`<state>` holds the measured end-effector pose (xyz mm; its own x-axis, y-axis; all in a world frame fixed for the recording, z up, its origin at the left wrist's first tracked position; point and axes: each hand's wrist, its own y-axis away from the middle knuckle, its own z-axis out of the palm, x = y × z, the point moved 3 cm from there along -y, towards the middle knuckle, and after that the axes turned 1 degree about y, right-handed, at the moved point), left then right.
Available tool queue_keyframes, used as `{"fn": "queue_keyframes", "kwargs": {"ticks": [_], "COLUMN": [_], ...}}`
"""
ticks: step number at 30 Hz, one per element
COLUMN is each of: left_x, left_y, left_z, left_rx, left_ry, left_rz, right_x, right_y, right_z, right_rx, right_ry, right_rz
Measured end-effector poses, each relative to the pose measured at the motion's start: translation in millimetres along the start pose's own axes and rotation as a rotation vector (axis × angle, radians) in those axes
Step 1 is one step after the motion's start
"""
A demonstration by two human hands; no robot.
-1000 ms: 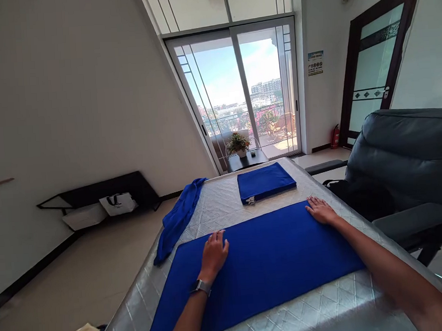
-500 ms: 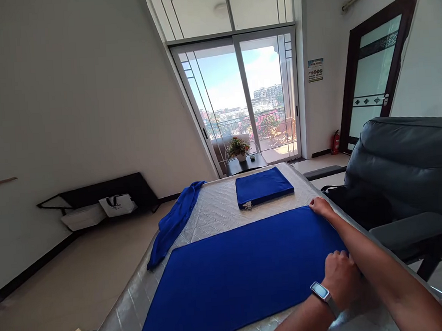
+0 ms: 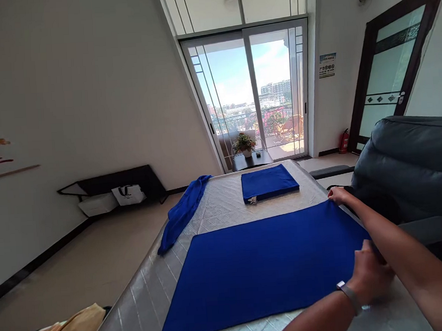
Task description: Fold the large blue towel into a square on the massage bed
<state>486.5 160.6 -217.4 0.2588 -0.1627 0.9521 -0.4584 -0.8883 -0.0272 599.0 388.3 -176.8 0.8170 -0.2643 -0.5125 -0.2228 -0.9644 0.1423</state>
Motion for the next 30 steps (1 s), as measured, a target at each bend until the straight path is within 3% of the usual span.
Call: {"fn": "queue_keyframes", "kwargs": {"ticks": [3, 5, 9, 13, 15, 18, 22, 26, 30], "left_x": [4.2, 6.3, 8.6, 5.4, 1.7, -9.2, -40.1, -79.8, -113.2], "left_y": [4.0, 16.1, 67.2, 145.0, 187.6, 250.0, 321.9, 368.6, 389.6], "left_z": [-16.8, -44.6, -133.6, -235.0, -278.0, -328.2, -380.0, -421.2, -438.8], "left_rx": [0.045, 0.043, 0.060, 0.244, 0.393, 0.642, 0.987, 1.102, 1.100], "left_ry": [0.214, 0.397, 0.596, 0.667, 0.697, 0.638, 0.388, -0.174, -0.636], "left_rz": [-0.146, -0.191, -0.125, -0.071, -0.064, -0.062, -0.111, -0.291, -0.419], "right_x": [-3.7, -15.5, -66.3, -160.8, -221.5, -316.0, -420.3, -475.3, -487.0], "right_y": [11.2, 19.0, 33.6, 59.9, 80.2, 113.8, 155.8, 184.1, 193.4], "right_z": [-9.3, -10.8, -3.3, 26.2, 49.8, 95.1, 175.9, 258.0, 314.1], "right_rx": [-0.063, -0.106, -0.212, -0.438, -0.490, -0.297, -0.224, -0.274, -0.332], "right_ry": [-0.117, -0.216, -0.388, -0.613, -0.617, -0.351, -0.224, -0.084, 0.044], "right_rz": [0.013, -0.013, -0.118, -0.363, -0.535, -0.784, -0.927, -0.987, -0.969]}}
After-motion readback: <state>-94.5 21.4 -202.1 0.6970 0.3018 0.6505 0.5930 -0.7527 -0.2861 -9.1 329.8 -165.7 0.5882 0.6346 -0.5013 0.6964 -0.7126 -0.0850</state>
